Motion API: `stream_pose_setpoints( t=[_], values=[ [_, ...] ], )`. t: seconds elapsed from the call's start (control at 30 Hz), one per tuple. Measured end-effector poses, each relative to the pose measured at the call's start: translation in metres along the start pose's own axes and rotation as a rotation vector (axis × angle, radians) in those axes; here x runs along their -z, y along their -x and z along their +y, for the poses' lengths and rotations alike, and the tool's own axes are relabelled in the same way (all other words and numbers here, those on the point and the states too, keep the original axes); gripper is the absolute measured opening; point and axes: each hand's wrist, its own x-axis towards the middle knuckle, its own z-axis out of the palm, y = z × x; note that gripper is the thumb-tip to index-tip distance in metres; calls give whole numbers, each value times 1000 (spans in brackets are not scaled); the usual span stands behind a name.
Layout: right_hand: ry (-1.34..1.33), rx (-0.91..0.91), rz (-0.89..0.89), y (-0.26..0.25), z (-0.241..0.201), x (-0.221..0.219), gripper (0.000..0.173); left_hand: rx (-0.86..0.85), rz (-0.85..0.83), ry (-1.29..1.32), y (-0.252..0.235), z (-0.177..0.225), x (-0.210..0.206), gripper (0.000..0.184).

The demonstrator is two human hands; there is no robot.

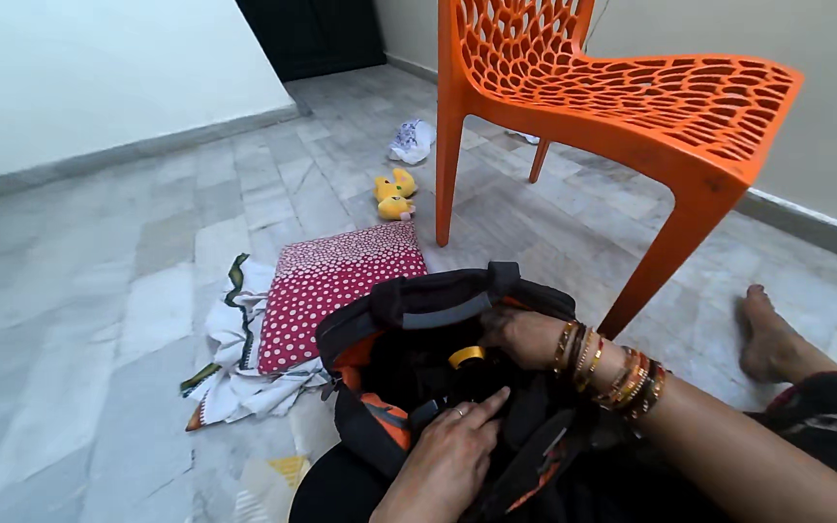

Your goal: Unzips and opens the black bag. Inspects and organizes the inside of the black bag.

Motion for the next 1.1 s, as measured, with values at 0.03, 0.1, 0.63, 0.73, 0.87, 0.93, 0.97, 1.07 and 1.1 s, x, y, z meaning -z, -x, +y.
stream_pose_setpoints(
  t=[0.03,0.1,0.63,0.73,0.87,0.93,0.97,1.07,1.1],
  values=[
    [-8,14,-8,3,0,-1,43,8,-7,16,0,0,0,19],
    [-31,22,-20,6,1,-2,44,22,-20,53,0,-2,2,22],
    [-32,-19,-147,6,-5,9,41,32,-99,168,2,-10,15,20],
    [-28,-37,-154,6,-6,10,40,35,-100,171,2,-10,15,21],
    [-31,-37,-136,6,-4,8,39,44,-97,165,2,-9,15,21],
    [-28,-36,-132,6,-3,7,39,51,-102,165,2,-8,16,21],
    [-28,-36,-129,6,-3,7,39,51,-106,163,2,-8,16,21],
    [-38,-43,-110,8,-5,8,37,45,-116,166,1,-8,16,22],
    [-33,-44,-110,9,-6,9,37,50,-118,172,2,-7,17,22]
  ],
)
